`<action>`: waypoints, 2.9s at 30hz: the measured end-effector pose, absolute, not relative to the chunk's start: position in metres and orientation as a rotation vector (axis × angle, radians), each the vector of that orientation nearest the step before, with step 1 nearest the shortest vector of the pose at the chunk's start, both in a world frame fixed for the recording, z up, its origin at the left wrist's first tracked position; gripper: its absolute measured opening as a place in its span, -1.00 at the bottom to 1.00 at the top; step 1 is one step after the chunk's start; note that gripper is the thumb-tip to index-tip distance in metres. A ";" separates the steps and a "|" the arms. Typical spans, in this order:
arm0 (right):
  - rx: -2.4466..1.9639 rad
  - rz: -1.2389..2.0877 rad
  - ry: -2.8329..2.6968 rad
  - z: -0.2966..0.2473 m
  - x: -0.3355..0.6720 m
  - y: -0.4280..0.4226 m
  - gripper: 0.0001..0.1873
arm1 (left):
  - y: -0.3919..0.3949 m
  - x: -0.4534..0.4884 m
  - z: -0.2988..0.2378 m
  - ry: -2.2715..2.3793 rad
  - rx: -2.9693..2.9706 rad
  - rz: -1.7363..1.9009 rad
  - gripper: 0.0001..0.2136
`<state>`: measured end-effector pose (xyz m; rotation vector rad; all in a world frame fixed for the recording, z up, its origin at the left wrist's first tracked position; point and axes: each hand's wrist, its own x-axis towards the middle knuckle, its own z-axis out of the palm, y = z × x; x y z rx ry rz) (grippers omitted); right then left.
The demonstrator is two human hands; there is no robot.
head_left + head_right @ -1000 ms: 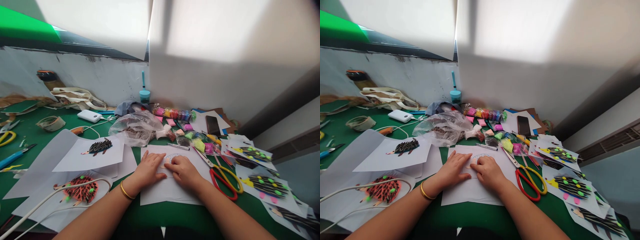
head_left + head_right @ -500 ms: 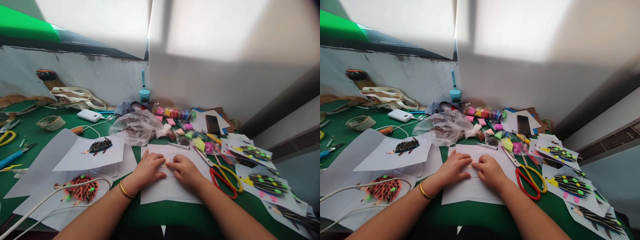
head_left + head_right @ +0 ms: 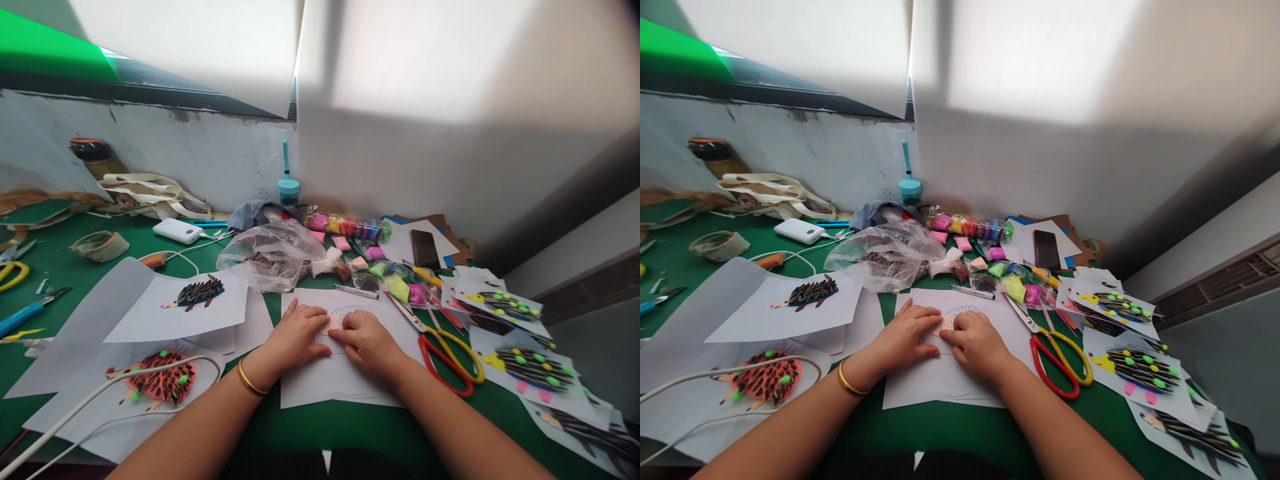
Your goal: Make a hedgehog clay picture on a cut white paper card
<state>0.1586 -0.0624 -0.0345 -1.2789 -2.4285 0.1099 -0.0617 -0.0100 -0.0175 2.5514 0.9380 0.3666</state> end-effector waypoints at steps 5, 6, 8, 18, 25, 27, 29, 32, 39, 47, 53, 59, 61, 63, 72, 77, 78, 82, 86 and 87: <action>-1.266 0.083 -2.454 -0.032 0.155 -0.064 -0.56 | -0.010 -0.062 -0.019 0.944 2.552 0.367 -0.47; -1.268 0.076 -2.456 -0.032 0.155 -0.064 -0.58 | -0.010 -0.062 -0.020 0.943 2.551 0.368 -0.47; -1.272 0.061 -2.452 -0.033 0.154 -0.064 -0.59 | -0.009 -0.062 -0.021 0.942 2.552 0.374 -0.47; -1.301 0.024 -2.484 -0.030 0.147 -0.066 -0.61 | -0.011 -0.061 -0.018 0.955 2.533 0.380 -0.46; -1.315 -0.006 -2.504 -0.030 0.143 -0.067 -0.66 | -0.011 -0.061 -0.018 0.960 2.521 0.396 -0.45; -1.313 0.005 -2.493 -0.030 0.143 -0.066 -0.66 | -0.011 -0.061 -0.019 0.953 2.519 0.399 -0.45; -1.308 0.023 -2.485 -0.031 0.142 -0.066 -0.63 | -0.011 -0.061 -0.020 0.947 2.519 0.401 -0.44; -1.323 0.045 -2.485 -0.031 0.141 -0.066 -0.60 | -0.010 -0.061 -0.020 0.954 2.512 0.393 -0.44; -1.321 0.065 -2.431 -0.032 0.146 -0.066 -0.57 | -0.009 -0.061 -0.021 0.952 2.511 0.376 -0.41; -1.329 0.055 -2.424 -0.034 0.147 -0.065 -0.60 | -0.009 -0.061 -0.023 0.952 2.526 0.390 -0.41; -1.384 0.030 -2.354 -0.036 0.155 -0.064 -0.62 | -0.009 -0.066 -0.010 0.906 2.525 0.310 -0.52; -1.360 -0.040 -2.426 -0.033 0.153 -0.066 -0.66 | -0.008 -0.068 -0.012 0.882 2.533 0.311 -0.47; -1.351 -0.039 -2.417 -0.033 0.152 -0.066 -0.65 | -0.008 -0.068 -0.013 0.880 2.534 0.313 -0.47; -1.349 -0.024 -2.409 -0.034 0.152 -0.066 -0.64 | -0.007 -0.068 -0.014 0.883 2.533 0.308 -0.47; -1.358 0.019 -2.368 -0.037 0.153 -0.063 -0.57 | -0.006 -0.071 -0.022 0.867 2.536 0.352 -0.43; -1.355 0.030 -2.395 -0.036 0.152 -0.064 -0.63 | -0.007 -0.071 -0.020 0.865 2.546 0.346 -0.43; -1.357 0.034 -2.377 -0.036 0.153 -0.064 -0.62 | -0.007 -0.071 -0.019 0.867 2.548 0.340 -0.44; -1.405 0.042 -2.278 -0.038 0.155 -0.063 -0.57 | -0.010 -0.069 -0.013 0.873 2.582 0.319 -0.52; -1.430 0.056 -2.245 -0.039 0.157 -0.062 -0.60 | -0.013 -0.067 -0.016 0.865 2.663 0.323 -0.55; -1.431 0.059 -2.239 -0.039 0.157 -0.062 -0.59 | -0.013 -0.066 -0.017 0.862 2.683 0.327 -0.55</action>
